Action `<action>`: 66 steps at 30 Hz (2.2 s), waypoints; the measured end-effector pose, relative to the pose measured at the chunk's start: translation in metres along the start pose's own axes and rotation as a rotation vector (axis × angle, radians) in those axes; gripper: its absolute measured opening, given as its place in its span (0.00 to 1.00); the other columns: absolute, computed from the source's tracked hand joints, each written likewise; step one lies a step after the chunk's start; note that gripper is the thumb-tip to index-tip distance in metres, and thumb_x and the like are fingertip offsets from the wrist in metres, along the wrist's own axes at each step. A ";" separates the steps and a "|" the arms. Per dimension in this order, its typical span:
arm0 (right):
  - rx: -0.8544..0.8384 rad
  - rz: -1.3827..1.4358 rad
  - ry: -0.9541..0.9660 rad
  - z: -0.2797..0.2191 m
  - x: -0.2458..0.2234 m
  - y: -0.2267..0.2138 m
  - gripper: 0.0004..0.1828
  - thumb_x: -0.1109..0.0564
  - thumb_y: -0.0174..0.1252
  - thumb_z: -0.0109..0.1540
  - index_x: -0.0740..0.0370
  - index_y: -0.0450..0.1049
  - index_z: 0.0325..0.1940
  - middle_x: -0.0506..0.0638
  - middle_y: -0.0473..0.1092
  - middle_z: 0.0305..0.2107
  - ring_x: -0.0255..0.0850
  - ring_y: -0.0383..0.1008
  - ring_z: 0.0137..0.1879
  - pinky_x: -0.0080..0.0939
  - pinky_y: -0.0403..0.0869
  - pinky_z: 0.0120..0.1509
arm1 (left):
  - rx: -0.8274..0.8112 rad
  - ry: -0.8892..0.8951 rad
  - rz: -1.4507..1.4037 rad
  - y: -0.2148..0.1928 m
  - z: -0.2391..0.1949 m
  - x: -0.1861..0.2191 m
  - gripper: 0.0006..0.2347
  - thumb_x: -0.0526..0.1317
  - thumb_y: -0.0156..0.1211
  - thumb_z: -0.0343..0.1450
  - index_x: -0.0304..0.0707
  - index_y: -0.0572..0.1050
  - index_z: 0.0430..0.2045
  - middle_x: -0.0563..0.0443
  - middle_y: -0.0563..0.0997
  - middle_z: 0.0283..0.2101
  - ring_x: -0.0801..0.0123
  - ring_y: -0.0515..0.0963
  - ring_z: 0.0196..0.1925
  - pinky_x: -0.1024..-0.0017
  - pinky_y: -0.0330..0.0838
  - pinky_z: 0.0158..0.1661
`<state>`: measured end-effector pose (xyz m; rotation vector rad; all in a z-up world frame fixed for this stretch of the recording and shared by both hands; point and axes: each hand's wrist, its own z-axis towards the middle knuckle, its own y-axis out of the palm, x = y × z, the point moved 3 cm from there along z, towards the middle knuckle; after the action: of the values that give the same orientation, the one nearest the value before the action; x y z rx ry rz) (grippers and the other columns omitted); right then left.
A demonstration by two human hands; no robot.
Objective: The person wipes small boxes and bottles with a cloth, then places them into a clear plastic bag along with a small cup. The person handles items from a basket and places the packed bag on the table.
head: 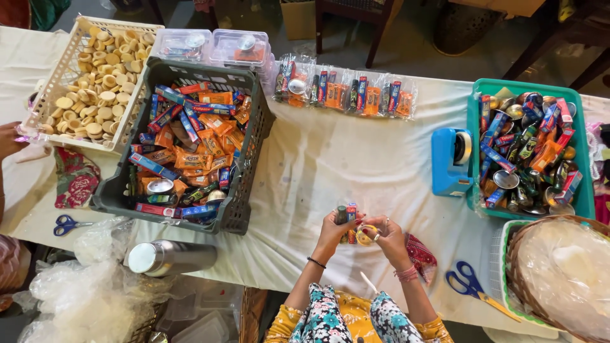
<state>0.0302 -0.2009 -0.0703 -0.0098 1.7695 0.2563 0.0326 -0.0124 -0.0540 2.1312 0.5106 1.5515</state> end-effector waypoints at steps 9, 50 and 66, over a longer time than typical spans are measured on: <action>-0.003 0.002 -0.064 -0.001 -0.015 0.002 0.11 0.61 0.57 0.66 0.69 0.78 0.50 0.53 0.79 0.45 0.36 0.79 0.52 0.36 0.76 0.58 | -0.042 0.027 0.115 -0.005 0.005 -0.001 0.10 0.28 0.66 0.69 0.29 0.77 0.44 0.46 0.85 0.44 0.73 0.84 0.45 0.74 0.79 0.48; 0.316 -0.604 -0.514 0.309 -0.168 0.028 0.06 0.61 0.65 0.66 0.66 0.82 0.45 0.52 0.79 0.29 0.31 0.76 0.33 0.33 0.73 0.36 | 0.302 0.584 1.600 -0.061 -0.005 -0.015 0.30 0.47 0.64 0.70 0.33 0.60 0.64 0.41 0.67 0.65 0.52 0.66 0.65 0.53 0.58 0.64; 0.410 -0.641 -0.200 0.449 -0.088 0.064 0.21 0.64 0.60 0.62 0.64 0.70 0.60 0.55 0.77 0.39 0.49 0.81 0.46 0.43 0.77 0.50 | 0.279 0.526 1.563 -0.073 0.000 -0.029 0.30 0.49 0.66 0.70 0.34 0.62 0.64 0.43 0.67 0.65 0.52 0.66 0.64 0.52 0.57 0.63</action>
<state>0.4735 -0.0704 -0.0605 -0.2437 1.5048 -0.5500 0.0219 0.0326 -0.1175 2.2981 -1.2238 2.9248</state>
